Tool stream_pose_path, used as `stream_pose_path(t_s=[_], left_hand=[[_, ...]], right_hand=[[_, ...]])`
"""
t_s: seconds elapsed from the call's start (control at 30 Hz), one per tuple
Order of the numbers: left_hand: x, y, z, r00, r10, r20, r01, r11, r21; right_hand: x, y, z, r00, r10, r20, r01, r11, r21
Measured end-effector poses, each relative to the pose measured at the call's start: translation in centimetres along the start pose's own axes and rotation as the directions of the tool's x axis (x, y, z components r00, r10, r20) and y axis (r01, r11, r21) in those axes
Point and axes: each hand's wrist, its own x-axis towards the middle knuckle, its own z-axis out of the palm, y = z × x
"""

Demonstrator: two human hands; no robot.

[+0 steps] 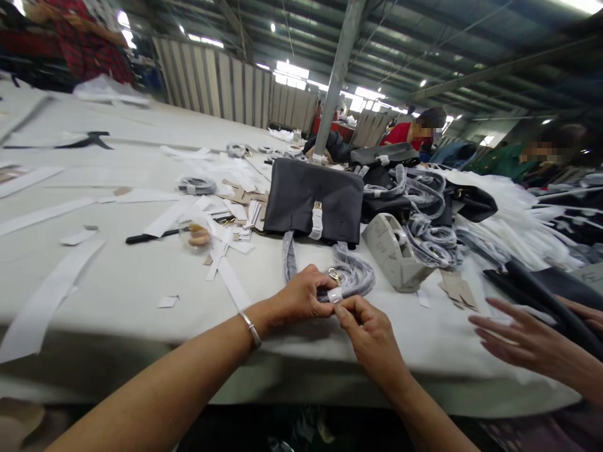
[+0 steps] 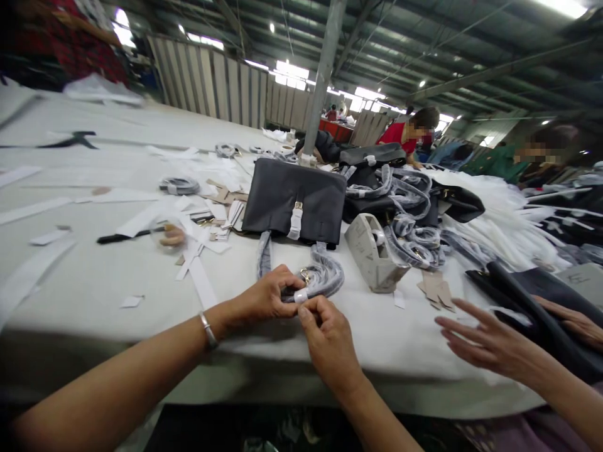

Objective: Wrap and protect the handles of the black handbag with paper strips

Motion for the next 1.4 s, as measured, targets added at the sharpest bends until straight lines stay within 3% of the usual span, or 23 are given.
stream_pose_path(t_s=[0.3,0.5,0.67,0.87,1.03,1.2,1.4], left_hand=[[0.1,0.0,-0.1,0.999,-0.031,0.021,0.032,0.998,-0.046],[0.1,-0.1,-0.3,0.999,-0.031,0.030,0.034,0.996,-0.084],[0.2,-0.1,-0.6,0.996,-0.082,0.028,0.085,0.985,-0.147],[0.2,-0.2,-0.5,0.989,-0.149,-0.011,0.143,0.963,-0.229],[0.2,-0.1,-0.4,0.976,-0.215,0.025,0.208,0.895,-0.394],[0.2,-0.3,-0.3,0.971,-0.237,0.026,0.225,0.874,-0.430],[0.2,-0.1,-0.4,0.966,-0.253,0.053,0.248,0.846,-0.473]], right_hand=[[0.0,0.5,0.4,0.990,0.056,-0.133,-0.078,0.982,-0.172],[0.2,0.5,1.1,0.973,0.108,-0.206,-0.130,0.986,-0.100],[0.4,0.7,1.3,0.969,0.183,-0.168,-0.157,0.975,0.159],[0.5,0.9,1.4,0.948,0.315,-0.047,-0.264,0.860,0.436],[0.6,0.7,1.0,0.932,0.358,-0.060,-0.294,0.843,0.450],[0.5,0.7,0.4,0.938,0.346,0.011,-0.315,0.839,0.443],[0.3,1.0,0.2,0.947,0.318,-0.035,-0.283,0.884,0.373]])
